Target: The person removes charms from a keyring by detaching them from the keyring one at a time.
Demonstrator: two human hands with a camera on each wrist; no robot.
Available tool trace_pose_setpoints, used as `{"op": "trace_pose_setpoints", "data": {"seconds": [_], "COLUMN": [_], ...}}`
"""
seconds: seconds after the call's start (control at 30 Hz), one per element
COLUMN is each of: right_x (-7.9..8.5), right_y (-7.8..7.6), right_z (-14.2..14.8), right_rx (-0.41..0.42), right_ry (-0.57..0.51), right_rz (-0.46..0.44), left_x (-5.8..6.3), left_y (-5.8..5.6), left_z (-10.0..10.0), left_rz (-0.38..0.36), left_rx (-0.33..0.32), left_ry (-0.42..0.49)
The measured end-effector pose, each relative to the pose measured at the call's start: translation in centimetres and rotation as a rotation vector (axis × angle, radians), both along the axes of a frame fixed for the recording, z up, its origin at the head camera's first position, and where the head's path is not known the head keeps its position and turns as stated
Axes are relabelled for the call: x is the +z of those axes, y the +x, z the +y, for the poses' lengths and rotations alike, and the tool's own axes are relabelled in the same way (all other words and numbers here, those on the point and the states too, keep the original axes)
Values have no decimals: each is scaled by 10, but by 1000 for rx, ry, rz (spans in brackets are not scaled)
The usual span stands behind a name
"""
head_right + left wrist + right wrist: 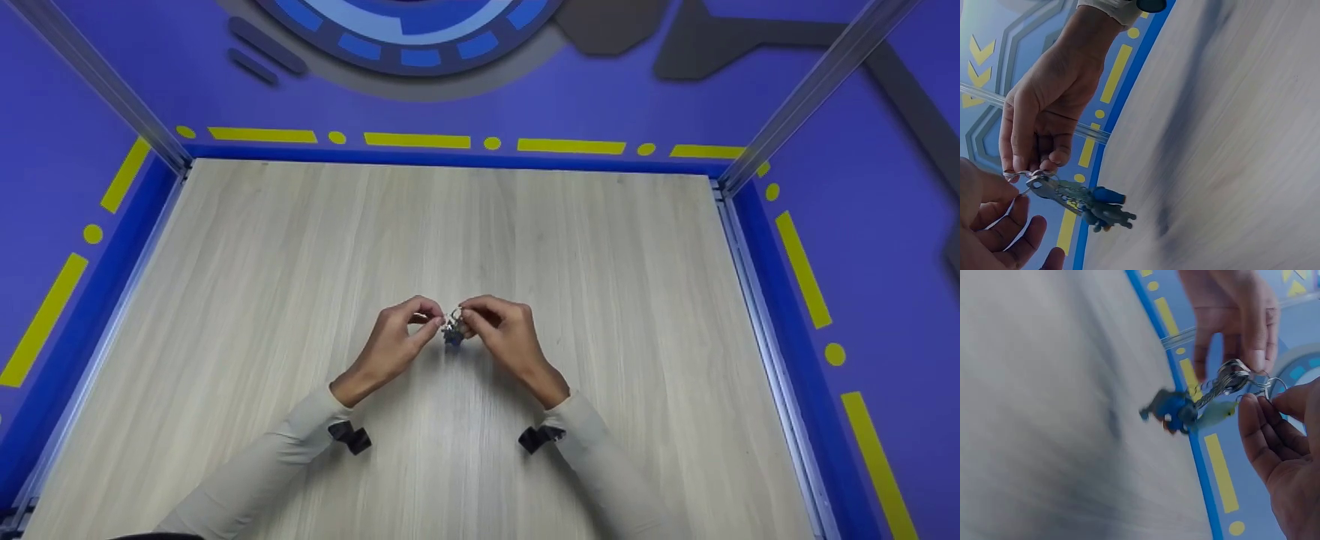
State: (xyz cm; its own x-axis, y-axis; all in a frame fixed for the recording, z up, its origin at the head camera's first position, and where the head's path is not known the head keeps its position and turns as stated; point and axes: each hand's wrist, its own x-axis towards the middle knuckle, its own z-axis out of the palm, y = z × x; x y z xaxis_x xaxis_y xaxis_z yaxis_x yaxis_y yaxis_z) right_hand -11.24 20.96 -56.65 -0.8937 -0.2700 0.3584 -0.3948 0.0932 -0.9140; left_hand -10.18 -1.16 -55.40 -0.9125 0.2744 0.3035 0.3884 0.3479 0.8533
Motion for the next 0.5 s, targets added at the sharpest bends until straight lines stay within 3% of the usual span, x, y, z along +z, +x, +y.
{"op": "trace_pose_setpoints", "data": {"seconds": [0.2,0.4,0.5], "right_x": [4,3,3], "right_y": [1,2,3], "right_z": [-2,-5,-7], "right_rx": [28,15,-10], "right_ry": [-121,-226,-259], "right_rz": [-189,-294,-333], "left_x": [4,9,11], "left_y": [-1,-3,-4], "left_z": [0,0,0], "left_rz": [-228,-493,-575], "left_rx": [25,22,9], "left_ry": [119,317,404]}}
